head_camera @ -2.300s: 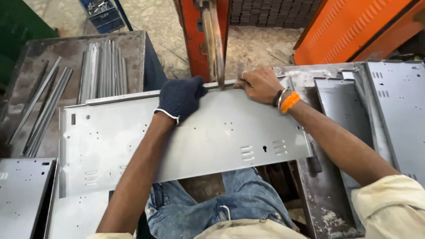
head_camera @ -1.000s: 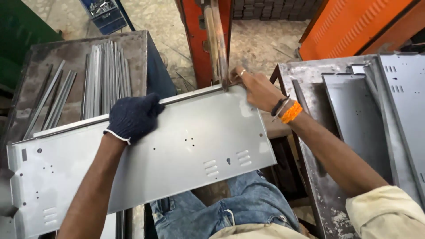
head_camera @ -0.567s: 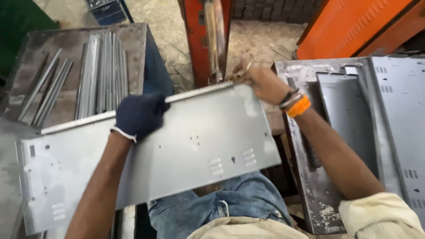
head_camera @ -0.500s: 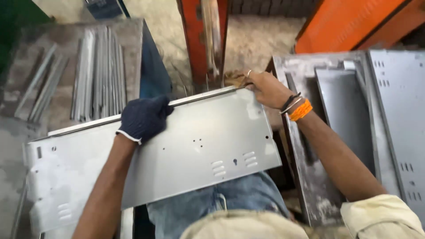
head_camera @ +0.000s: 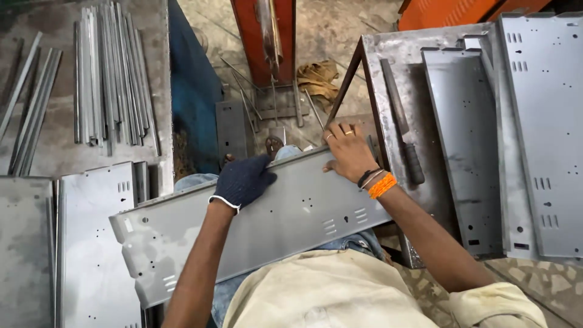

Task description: Using a spot welding machine to attach metal strips to panels.

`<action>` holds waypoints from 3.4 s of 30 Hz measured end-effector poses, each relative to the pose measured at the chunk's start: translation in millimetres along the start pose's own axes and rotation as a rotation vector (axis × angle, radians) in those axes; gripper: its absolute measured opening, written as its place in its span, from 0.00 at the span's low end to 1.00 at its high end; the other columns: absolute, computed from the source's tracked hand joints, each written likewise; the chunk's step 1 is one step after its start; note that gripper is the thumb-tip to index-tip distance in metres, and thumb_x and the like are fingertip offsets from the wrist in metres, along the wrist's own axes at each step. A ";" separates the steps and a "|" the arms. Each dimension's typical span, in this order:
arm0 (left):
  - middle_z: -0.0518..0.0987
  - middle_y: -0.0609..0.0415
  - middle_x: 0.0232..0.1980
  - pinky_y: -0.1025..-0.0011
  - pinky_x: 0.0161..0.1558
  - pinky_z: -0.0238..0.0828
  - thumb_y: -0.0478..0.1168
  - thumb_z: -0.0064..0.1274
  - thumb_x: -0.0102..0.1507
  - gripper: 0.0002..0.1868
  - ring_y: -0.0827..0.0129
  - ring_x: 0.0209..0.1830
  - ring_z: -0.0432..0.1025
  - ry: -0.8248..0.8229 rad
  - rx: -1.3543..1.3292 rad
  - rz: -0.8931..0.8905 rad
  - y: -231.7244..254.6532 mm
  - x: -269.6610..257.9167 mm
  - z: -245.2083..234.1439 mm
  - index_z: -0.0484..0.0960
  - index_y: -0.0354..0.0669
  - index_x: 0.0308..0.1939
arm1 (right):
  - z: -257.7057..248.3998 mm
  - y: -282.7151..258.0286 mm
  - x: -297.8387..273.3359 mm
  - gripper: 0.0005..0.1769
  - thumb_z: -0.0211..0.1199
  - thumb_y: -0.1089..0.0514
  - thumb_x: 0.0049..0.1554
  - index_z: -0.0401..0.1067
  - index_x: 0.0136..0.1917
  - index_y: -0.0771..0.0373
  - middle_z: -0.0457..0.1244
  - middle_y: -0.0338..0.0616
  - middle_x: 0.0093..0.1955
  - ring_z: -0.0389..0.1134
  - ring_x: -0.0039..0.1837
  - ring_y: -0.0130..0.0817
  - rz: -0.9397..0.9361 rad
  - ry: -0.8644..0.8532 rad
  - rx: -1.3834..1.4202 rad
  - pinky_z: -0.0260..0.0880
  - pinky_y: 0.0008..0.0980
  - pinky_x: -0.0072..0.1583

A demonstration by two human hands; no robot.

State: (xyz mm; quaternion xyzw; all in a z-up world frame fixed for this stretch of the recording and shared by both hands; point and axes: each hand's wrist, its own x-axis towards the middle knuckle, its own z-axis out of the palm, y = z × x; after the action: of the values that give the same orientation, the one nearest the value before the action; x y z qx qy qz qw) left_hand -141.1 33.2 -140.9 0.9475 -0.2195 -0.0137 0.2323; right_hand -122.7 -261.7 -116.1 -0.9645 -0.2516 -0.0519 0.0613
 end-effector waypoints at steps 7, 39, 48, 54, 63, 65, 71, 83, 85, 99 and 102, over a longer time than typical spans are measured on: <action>0.85 0.47 0.41 0.50 0.43 0.73 0.55 0.62 0.58 0.18 0.48 0.43 0.79 -0.098 0.086 -0.117 13.9 1.1 -10.6 0.84 0.50 0.46 | 15.1 -1.1 4.1 0.29 0.78 0.52 0.40 0.72 0.54 0.56 0.62 0.42 0.58 0.62 0.66 0.43 -0.009 0.066 -0.122 0.59 0.42 0.65; 0.83 0.39 0.54 0.52 0.52 0.70 0.50 0.56 0.70 0.16 0.45 0.50 0.76 0.509 0.313 -1.086 -225.3 -328.3 -137.8 0.88 0.49 0.57 | 57.7 29.5 -42.3 0.17 0.68 0.50 0.56 0.80 0.51 0.65 0.70 0.43 0.34 0.67 0.37 0.28 0.361 -0.110 0.714 0.68 0.32 0.42; 0.82 0.52 0.52 0.72 0.55 0.74 0.34 0.50 0.70 0.13 0.70 0.52 0.76 0.452 -0.900 -0.213 -161.1 -125.2 27.1 0.82 0.31 0.55 | 43.3 -17.3 -43.8 0.15 0.69 0.50 0.55 0.80 0.47 0.64 0.67 0.46 0.28 0.65 0.32 0.28 0.464 -0.130 0.865 0.66 0.34 0.38; 0.82 0.45 0.45 0.66 0.46 0.77 0.45 0.49 0.73 0.21 0.63 0.43 0.78 0.044 -1.510 -0.237 65.8 28.0 93.0 0.78 0.30 0.61 | 21.1 5.7 -84.2 0.22 0.75 0.44 0.49 0.75 0.37 0.66 0.62 0.52 0.27 0.62 0.32 0.40 0.395 -0.079 0.663 0.62 0.42 0.37; 0.80 0.51 0.58 0.70 0.58 0.73 0.48 0.54 0.67 0.32 0.71 0.56 0.74 -0.414 -1.168 0.143 192.8 81.1 86.1 0.68 0.36 0.72 | -17.6 162.6 -185.1 0.26 0.61 0.39 0.66 0.76 0.46 0.66 0.65 0.60 0.34 0.67 0.38 0.61 0.995 0.404 0.022 0.66 0.56 0.42; 0.80 0.52 0.57 0.70 0.58 0.73 0.48 0.54 0.67 0.32 0.72 0.56 0.74 -0.454 -1.149 0.177 197.3 88.2 89.3 0.68 0.36 0.71 | -18.4 198.0 -196.8 0.24 0.61 0.40 0.66 0.77 0.47 0.65 0.67 0.60 0.38 0.68 0.41 0.62 1.044 0.457 -0.088 0.66 0.57 0.44; 0.81 0.54 0.51 0.71 0.53 0.74 0.49 0.53 0.67 0.28 0.72 0.49 0.74 -0.509 -1.083 0.186 212.4 100.3 90.3 0.74 0.36 0.66 | -9.1 225.8 -195.8 0.27 0.72 0.40 0.53 0.76 0.53 0.65 0.64 0.55 0.55 0.70 0.48 0.57 1.220 0.433 -0.250 0.70 0.54 0.48; 0.82 0.54 0.52 0.71 0.56 0.73 0.47 0.53 0.67 0.25 0.73 0.52 0.75 -0.552 -1.091 0.152 203.3 101.2 114.5 0.76 0.36 0.63 | -5.7 239.2 -190.5 0.32 0.84 0.47 0.41 0.74 0.51 0.64 0.62 0.52 0.57 0.71 0.50 0.54 1.374 0.323 -0.228 0.70 0.52 0.51; 0.82 0.55 0.53 0.71 0.57 0.73 0.46 0.53 0.67 0.24 0.73 0.52 0.75 -0.574 -1.142 0.133 202.0 101.3 119.8 0.76 0.36 0.63 | -9.8 242.0 -188.7 0.31 0.84 0.48 0.39 0.75 0.50 0.63 0.64 0.51 0.55 0.71 0.52 0.53 1.375 0.331 -0.244 0.70 0.52 0.51; 0.78 0.55 0.61 0.70 0.53 0.75 0.51 0.55 0.64 0.35 0.71 0.56 0.75 -0.749 -1.413 0.064 281.3 119.8 161.4 0.66 0.37 0.69 | -69.4 256.8 -159.2 0.14 0.74 0.51 0.42 0.84 0.40 0.59 0.71 0.52 0.38 0.74 0.42 0.49 1.210 0.145 0.093 0.73 0.44 0.47; 0.78 0.55 0.61 0.67 0.52 0.75 0.52 0.55 0.63 0.37 0.67 0.55 0.76 -0.751 -1.543 -0.114 330.6 128.6 170.5 0.61 0.42 0.71 | -69.5 247.1 -143.1 0.17 0.76 0.46 0.43 0.82 0.39 0.60 0.70 0.50 0.34 0.73 0.39 0.45 1.049 0.179 0.214 0.71 0.42 0.44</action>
State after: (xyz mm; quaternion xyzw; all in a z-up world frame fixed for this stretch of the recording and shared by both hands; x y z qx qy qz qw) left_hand -182.1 -358.3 -135.6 0.4667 -0.1631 -0.4834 0.7224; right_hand -130.3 -554.3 -89.0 -0.9408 0.2659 -0.0702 0.1981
